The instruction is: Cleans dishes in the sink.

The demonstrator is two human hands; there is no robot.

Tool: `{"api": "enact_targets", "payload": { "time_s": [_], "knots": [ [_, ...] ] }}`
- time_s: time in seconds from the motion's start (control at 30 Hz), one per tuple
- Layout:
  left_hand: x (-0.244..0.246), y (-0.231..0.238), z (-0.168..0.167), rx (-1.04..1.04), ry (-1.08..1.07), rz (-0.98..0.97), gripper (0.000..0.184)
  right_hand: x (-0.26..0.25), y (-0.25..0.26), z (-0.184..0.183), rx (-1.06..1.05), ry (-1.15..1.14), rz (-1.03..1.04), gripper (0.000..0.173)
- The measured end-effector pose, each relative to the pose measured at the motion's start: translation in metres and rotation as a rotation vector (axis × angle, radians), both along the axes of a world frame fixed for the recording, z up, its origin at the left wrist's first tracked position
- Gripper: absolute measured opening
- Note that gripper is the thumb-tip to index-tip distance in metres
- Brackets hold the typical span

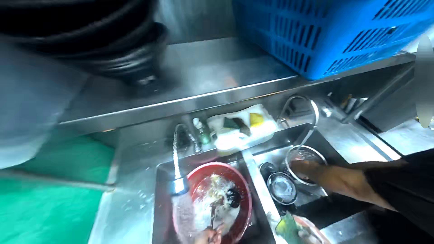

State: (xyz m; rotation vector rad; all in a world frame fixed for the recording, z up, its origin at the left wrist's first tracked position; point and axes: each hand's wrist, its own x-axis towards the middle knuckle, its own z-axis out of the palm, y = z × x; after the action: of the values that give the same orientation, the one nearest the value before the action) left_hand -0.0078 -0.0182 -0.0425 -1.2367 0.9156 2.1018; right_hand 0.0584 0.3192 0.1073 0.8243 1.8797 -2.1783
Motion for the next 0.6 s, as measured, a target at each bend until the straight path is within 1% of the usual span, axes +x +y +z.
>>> {"api": "enact_targets", "payload": {
  "time_s": [0.03, 0.1, 0.17, 0.3, 0.43, 0.53, 0.6],
  "knots": [
    [0.006, -0.007, 0.019, 0.013, -0.014, 0.024, 0.024, -0.005, -0.003, 0.002, 0.012, 0.018, 0.015, 0.043],
    [0.018, -0.023, 0.043, 0.043, -0.011, 0.058, 0.026, -0.01, -0.012, 0.009, 0.044, 0.003, 0.041, 0.046],
    [0.027, -0.033, 0.059, 0.053, -0.002, 0.056, 0.028, -0.014, -0.02, 0.016, 0.035, -0.02, 0.065, 0.045],
    [0.036, -0.041, 0.086, 0.03, 0.0, 0.007, 0.032, -0.019, -0.035, 0.026, 0.007, 0.014, 0.116, 0.046],
    [0.05, -0.047, 0.098, -0.01, 0.018, -0.127, 0.035, -0.01, -0.037, 0.028, 0.008, 0.03, 0.152, 0.047],
    [0.062, -0.05, 0.105, -0.054, 0.038, -0.23, 0.038, 0.002, -0.03, 0.021, 0.022, 0.026, 0.16, 0.047],
    [0.071, -0.053, 0.114, -0.058, 0.061, -0.264, 0.042, 0.01, -0.025, 0.018, 0.042, 0.009, 0.154, 0.046]
  ]
}}
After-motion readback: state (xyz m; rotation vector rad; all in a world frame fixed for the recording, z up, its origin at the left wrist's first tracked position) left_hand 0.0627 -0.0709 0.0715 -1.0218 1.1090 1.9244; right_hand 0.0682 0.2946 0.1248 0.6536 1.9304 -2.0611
